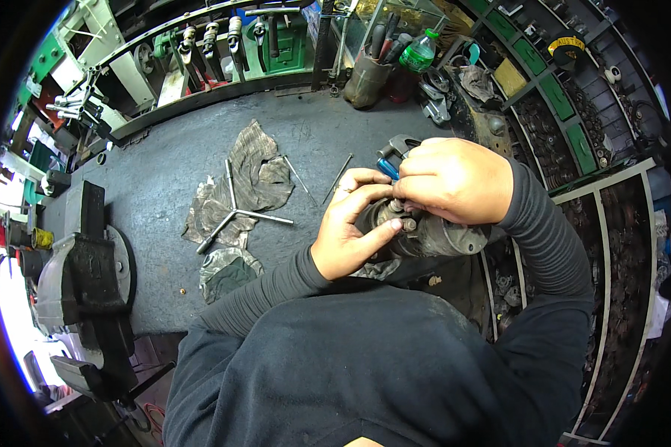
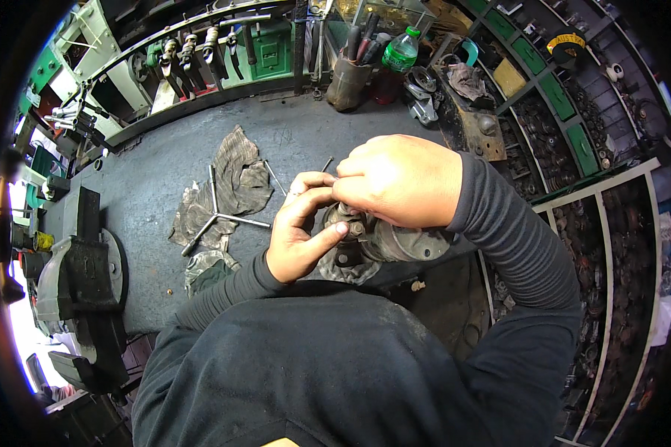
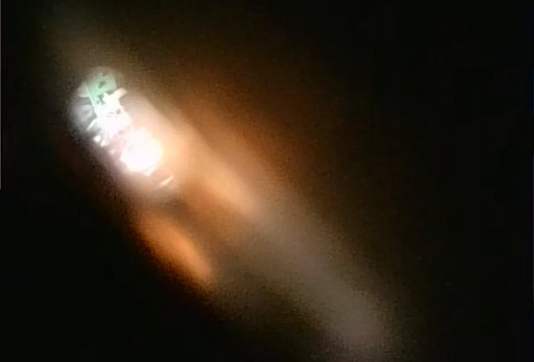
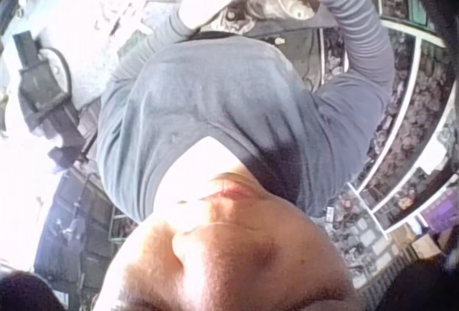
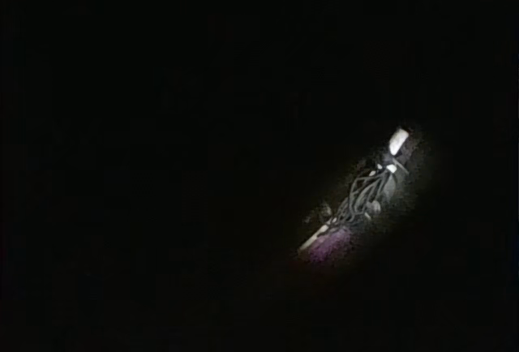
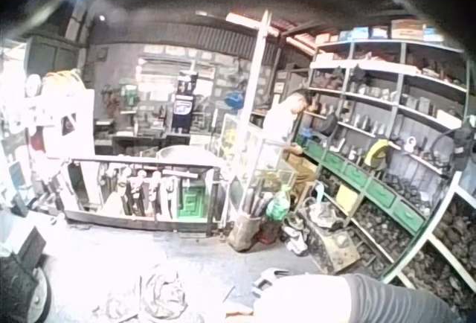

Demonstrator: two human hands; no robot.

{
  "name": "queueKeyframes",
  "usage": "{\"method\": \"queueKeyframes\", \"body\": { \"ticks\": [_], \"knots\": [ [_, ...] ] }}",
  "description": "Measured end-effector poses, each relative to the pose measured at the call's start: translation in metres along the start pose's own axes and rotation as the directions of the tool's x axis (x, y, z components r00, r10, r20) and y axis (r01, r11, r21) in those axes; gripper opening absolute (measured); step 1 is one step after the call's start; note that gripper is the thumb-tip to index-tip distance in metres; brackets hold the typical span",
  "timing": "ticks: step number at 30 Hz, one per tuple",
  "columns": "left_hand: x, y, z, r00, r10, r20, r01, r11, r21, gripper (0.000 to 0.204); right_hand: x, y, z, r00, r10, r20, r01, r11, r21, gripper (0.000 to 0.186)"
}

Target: The person disassembles a cylindrical mechanical component on a workbench. They use a hammer and a blue-handled screwdriver to remove fasteners, then use a T-handle wrench to loosen and remove a bolt. The person removes a small metal pin and places it on the bench.

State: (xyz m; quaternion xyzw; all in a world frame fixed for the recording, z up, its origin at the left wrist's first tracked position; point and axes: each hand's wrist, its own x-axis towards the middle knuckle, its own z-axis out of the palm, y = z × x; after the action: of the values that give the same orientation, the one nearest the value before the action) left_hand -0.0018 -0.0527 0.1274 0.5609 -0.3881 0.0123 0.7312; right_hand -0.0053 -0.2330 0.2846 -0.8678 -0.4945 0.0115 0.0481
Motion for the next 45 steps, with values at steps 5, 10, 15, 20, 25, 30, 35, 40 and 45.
{"method": "queueKeyframes", "body": {
  "ticks": [5, 10, 15, 20, 25, 30, 35, 40, 45],
  "knots": [
    [-0.001, 0.003, 0.003, 0.998, -0.047, -0.029, 0.046, 0.998, -0.036, 0.036, -0.001, -0.005, 0.003, 0.998, -0.030, -0.060, 0.017, 0.979, -0.205, 0.011],
    [0.001, 0.007, 0.001, 0.992, -0.121, 0.037, 0.123, 0.992, -0.028, 0.033, -0.005, -0.006, 0.007, 0.996, -0.013, -0.083, -0.007, 0.975, -0.224, 0.010],
    [0.001, 0.007, 0.007, 0.986, -0.151, -0.069, 0.143, 0.984, -0.109, 0.030, -0.002, -0.010, 0.008, 0.998, -0.009, -0.064, -0.009, 0.962, -0.274, 0.012],
    [-0.006, 0.005, 0.009, 0.983, -0.167, -0.073, 0.142, 0.953, -0.268, 0.040, 0.004, -0.011, 0.010, 0.999, 0.034, -0.015, -0.037, 0.944, -0.329, 0.016],
    [-0.016, -0.003, 0.010, 0.992, -0.116, -0.052, 0.097, 0.954, -0.284, 0.059, 0.007, -0.019, -0.005, 0.932, 0.284, 0.227, -0.188, 0.910, -0.369, 0.026],
    [-0.024, -0.022, 0.015, 0.999, -0.043, -0.007, 0.041, 0.980, -0.197, 0.089, 0.000, -0.025, -0.015, 0.991, 0.121, 0.049, -0.092, 0.915, -0.394, 0.030],
    [-0.025, -0.022, 0.015, 0.995, -0.088, 0.042, 0.088, 0.996, 0.009, 0.097, 0.003, -0.022, -0.004, 0.986, 0.138, 0.099, -0.075, 0.877, -0.475, 0.018],
    [-0.023, -0.023, 0.013, 0.995, -0.077, 0.067, 0.075, 0.997, 0.033, 0.097, 0.003, -0.025, -0.011, 0.987, 0.158, 0.022, -0.135, 0.900, -0.414, 0.019],
    [-0.024, -0.029, 0.014, 0.995, -0.082, 0.066, 0.082, 0.997, 0.002, 0.095, 0.006, -0.019, 0.010, 0.997, 0.068, 0.030, -0.044, 0.869, -0.493, 0.021]
  ]
}}
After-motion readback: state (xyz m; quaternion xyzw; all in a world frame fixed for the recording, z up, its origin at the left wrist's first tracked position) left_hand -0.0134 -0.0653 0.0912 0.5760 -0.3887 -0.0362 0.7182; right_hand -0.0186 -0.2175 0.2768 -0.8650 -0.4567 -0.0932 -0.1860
